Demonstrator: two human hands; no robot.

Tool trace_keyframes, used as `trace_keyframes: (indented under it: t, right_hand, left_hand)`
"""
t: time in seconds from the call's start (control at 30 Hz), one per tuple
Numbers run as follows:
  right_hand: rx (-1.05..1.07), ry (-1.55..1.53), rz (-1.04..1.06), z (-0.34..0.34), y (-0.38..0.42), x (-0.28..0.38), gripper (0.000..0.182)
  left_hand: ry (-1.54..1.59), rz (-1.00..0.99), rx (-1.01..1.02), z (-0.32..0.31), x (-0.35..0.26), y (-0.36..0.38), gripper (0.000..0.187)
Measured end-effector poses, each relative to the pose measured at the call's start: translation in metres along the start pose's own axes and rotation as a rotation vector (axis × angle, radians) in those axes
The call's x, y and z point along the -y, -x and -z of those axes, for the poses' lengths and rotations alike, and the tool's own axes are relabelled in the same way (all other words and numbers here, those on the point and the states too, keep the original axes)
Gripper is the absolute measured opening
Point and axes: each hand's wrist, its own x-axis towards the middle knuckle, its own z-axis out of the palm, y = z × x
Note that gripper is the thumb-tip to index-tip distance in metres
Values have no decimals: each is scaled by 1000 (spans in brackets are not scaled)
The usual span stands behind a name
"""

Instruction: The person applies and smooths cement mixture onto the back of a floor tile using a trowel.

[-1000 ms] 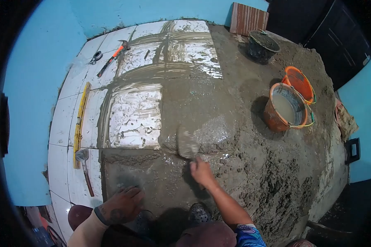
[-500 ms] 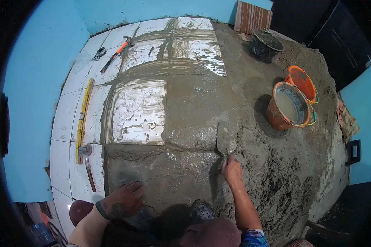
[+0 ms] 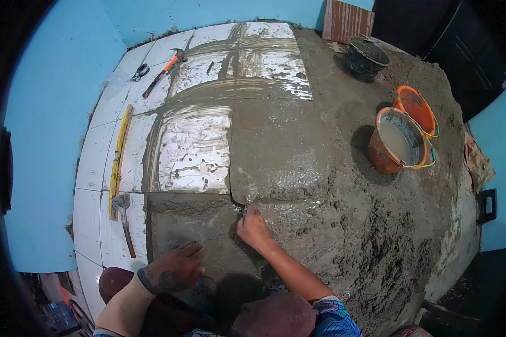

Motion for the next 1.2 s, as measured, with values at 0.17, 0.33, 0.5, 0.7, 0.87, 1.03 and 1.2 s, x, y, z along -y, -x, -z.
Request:
trace_keyframes:
  t: [0.17,0.33,0.5,0.7,0.87,1.03,1.2]
  right_hand:
    - [0,4,-18,-11,-4,0,40]
    - [99,143,53,-6,-2,7,42]
    - [26,28,-30,-20,-14,7,43]
    - [-13,42,-21,-24,-40,4,42]
    - [-72,44,11,-17,-55,0,41]
    - [-107,67,-30,3,-42,-10,40]
    - [-219,12,-80,32,-21,-26,34]
  left_hand:
    - [-2,-18,-2,5,-6,-3,39]
    - [11,-31,8,6,-4,-3,40]
    - [-7,-50,-29,1,0,0,42]
    - [-1,-42,-5,3,0,0,43]
    - [3,-60,-39,-2,5,1,42]
    - [6,-42,-30,-1,8,4,42]
    - [-15,-69,-113,0,9,9,41]
